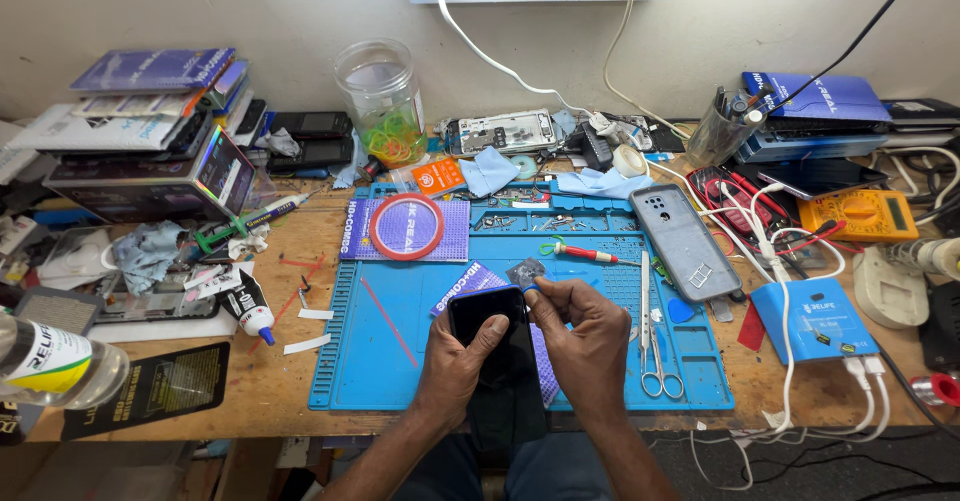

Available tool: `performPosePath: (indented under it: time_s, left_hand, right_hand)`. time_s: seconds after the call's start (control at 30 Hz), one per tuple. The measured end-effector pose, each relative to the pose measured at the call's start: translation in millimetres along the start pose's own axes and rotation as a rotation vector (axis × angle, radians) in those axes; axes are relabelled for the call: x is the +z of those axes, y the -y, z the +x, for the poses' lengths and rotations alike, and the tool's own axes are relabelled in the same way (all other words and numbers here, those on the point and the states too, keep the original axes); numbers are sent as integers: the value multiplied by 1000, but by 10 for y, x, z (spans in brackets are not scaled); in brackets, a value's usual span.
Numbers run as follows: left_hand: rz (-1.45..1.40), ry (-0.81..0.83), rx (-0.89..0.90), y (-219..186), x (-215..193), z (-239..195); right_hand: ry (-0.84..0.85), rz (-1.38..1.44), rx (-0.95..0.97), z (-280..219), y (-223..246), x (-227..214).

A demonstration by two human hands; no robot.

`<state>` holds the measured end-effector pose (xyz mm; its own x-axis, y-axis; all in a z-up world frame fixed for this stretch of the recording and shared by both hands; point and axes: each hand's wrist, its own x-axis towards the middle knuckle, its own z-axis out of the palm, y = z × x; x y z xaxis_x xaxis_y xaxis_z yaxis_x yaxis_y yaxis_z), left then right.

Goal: The person uses a blue plastic pry tool to separate the screen from the smartphone frame, then uses tweezers to remove a small internal component. The person continues to pry and separate the screen from the frame.

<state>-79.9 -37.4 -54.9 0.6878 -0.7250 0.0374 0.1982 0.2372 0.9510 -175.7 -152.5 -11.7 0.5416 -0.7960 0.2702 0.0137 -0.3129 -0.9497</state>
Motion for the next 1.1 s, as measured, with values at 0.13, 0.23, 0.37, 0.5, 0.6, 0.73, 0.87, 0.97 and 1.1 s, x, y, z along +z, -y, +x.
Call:
performPosePath:
  time_s: [0.13,0.23,0.37,0.5,0.6,0.73,0.87,0.97,1.1]
  left_hand:
    - [-6,7,12,14,-23,13]
    - [-4,10,19,33,-35,2]
    - [7,7,-6,41,-55,6]
    - [-2,22,11,67,-79,5]
    - [22,14,-1,77,-82,10]
    - [2,5,18,85,-95,-2]
    - [-16,8,35,79,-93,-4]
    - [-6,7,34,69,-97,2]
    - [-8,13,33,90,-106,-8]
  right_hand:
    - [5,-5,0,25,43,19]
    - [18,-65,3,32,81,15]
    - [82,-90,30,101,114,-18]
    - [188,-60,25,177,93,-79]
    - [228,-115,36,223,84,-103]
    - [245,-111,64,237,70,-89]
    - [266,-124,68,259,74,-86]
    - [275,-157,69,273,90,-81]
    - [289,-179,85,275,100,-76]
